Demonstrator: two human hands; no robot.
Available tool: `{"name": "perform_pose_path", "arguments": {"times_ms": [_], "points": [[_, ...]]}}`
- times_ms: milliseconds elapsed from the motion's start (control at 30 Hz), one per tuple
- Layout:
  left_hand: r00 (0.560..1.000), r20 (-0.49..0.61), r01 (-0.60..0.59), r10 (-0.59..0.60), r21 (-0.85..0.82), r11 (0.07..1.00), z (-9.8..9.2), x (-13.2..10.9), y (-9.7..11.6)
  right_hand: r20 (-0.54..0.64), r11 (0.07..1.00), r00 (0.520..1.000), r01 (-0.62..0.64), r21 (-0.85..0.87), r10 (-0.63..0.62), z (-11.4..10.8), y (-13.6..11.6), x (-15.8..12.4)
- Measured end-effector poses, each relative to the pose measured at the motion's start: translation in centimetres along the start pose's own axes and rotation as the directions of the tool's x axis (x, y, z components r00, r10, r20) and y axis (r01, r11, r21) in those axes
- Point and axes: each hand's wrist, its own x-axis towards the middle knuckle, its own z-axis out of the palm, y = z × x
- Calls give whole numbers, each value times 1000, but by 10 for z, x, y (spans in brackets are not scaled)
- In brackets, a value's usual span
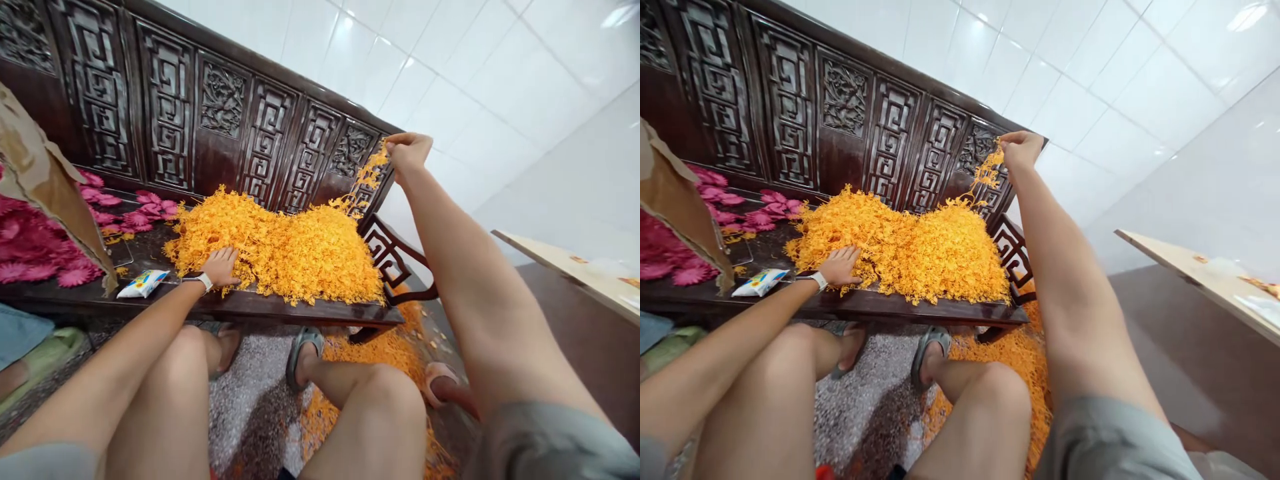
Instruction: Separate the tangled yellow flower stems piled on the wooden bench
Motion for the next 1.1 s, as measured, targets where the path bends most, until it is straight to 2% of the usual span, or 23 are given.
{"name": "perform_pose_path", "arguments": {"times_ms": [100, 167, 233, 333, 400, 467, 533, 567, 633, 767, 833, 900, 967, 1033, 1100], "points": [[991, -128, -56, 49, -48, 997, -17, -1, 12, 1, 981, 989, -145, 129, 146, -15, -10, -8], [964, -254, -112, 81, -112, 987, -40, 0, 24, 62, 975, 987, -154, 158, 146, -21, -16, -16], [916, -393, -159, 74, -187, 969, -69, 3, 41, 116, 967, 982, -171, 188, 151, -25, -19, -25], [842, -540, -230, 18, -327, 916, -117, 13, 82, 155, 939, 978, -180, 293, 139, -25, -24, -45], [806, -591, -301, -12, -429, 852, -146, 25, 117, 188, 907, 977, -170, 385, 103, -20, -27, -65], [793, -606, -333, -59, -512, 792, -169, 41, 150, 224, 880, 973, -153, 450, 55, -13, -30, -90], [771, -627, -344, -115, -561, 753, -182, 59, 175, 257, 863, 966, -144, 485, 17, -5, -34, -117], [756, -638, -350, -146, -582, 734, -185, 68, 184, 271, 854, 963, -146, 499, 6, -2, -35, -130], [758, -628, -373, -178, -641, 671, -186, 84, 193, 300, 833, 954, -169, 526, 3, 2, -36, -153], [818, -562, -454, -123, -762, 461, -179, 98, 191, 289, 817, 957, -177, 550, 13, 11, -18, -183], [860, -494, -423, -126, -830, 362, -174, 98, 186, 251, 804, 964, -216, 554, 86, 20, 0, -194], [912, -383, -340, -149, -906, 250, -168, 96, 183, 300, 725, 928, -364, 585, 223, 34, 20, -207], [953, -268, -251, -143, -960, 124, -160, 95, 183, 433, 592, 840, -540, 598, 328, 50, 37, -222], [978, -182, -178, -105, -983, 43, -152, 94, 182, 535, 509, 768, -637, 580, 352, 66, 49, -237], [988, -148, -148, -45, -989, -8, -143, 94, 181, 526, 577, 795, -591, 563, 300, 78, 53, -250]]}}
